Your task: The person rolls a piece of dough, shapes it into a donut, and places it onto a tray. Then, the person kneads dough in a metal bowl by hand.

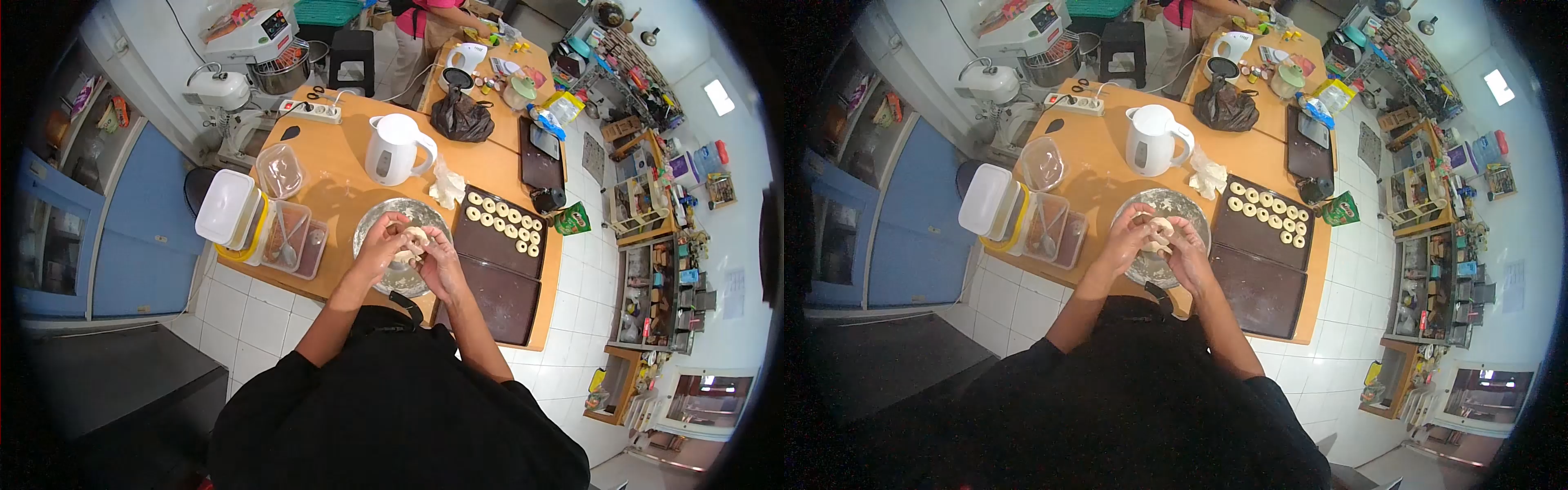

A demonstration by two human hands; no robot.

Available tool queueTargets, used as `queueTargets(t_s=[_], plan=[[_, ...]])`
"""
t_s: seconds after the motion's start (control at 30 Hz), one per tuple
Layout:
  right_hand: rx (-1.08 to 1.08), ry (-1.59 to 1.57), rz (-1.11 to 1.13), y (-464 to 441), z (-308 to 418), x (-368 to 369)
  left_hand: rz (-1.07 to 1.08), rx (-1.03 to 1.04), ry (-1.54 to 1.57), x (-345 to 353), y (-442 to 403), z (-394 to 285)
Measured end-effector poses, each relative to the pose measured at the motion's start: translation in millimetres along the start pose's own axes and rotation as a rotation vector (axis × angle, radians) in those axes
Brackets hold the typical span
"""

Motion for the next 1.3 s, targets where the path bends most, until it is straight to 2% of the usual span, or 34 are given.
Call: queueTargets(t_s=[0.17,0.23,0.3,0.43,0.5,0.57,0.63,0.8,1.0,1.23,1.3], plan=[[-0.095,0.154,-0.081,-5.3,-6.2,-5.3,-0.020,0.018,-0.015,-6.1,-0.6,9.0],[-0.139,0.078,-0.121,-7.6,-4.4,-8.3,-0.022,0.032,-0.042,-3.8,0.8,9.7],[-0.163,0.043,-0.121,-9.8,-4.0,-7.4,0.008,0.042,-0.235,1.1,2.3,8.0],[-0.180,0.037,-0.157,-7.6,-0.6,-4.8,0.053,-0.035,-0.243,2.2,2.8,4.4],[-0.196,0.064,-0.152,-9.8,-2.3,-8.4,0.031,0.083,-0.295,0.3,2.3,6.3],[-0.213,0.091,-0.149,-8.3,-1.3,-6.2,0.023,0.070,-0.295,-1.2,2.1,6.9],[-0.172,-0.024,-0.124,-5.8,0.0,-2.5,0.014,0.058,-0.296,-3.7,2.3,7.8],[-0.151,0.042,-0.078,-4.6,0.2,1.8,-0.051,-0.011,-0.087,-2.5,2.3,7.0],[-0.213,0.131,-0.094,-9.4,-1.6,-2.0,0.001,-0.038,0.127,-12.3,0.0,16.0],[-0.214,0.139,-0.131,-11.8,0.2,-4.1,-0.014,-0.081,0.185,-12.8,-0.1,13.7],[-0.193,0.096,-0.097,-10.7,2.0,-3.6,0.046,-0.117,0.178,-13.0,-1.3,12.8]])
Point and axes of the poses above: each hand's wrist, its own y-axis away from the middle knuckle, its own x-axis out of the palm, z = x × y, the point moved 1 cm from there along -y, towards the middle knuckle, and after that the axes turned 12 degrees about x, right-handed, at the moved point
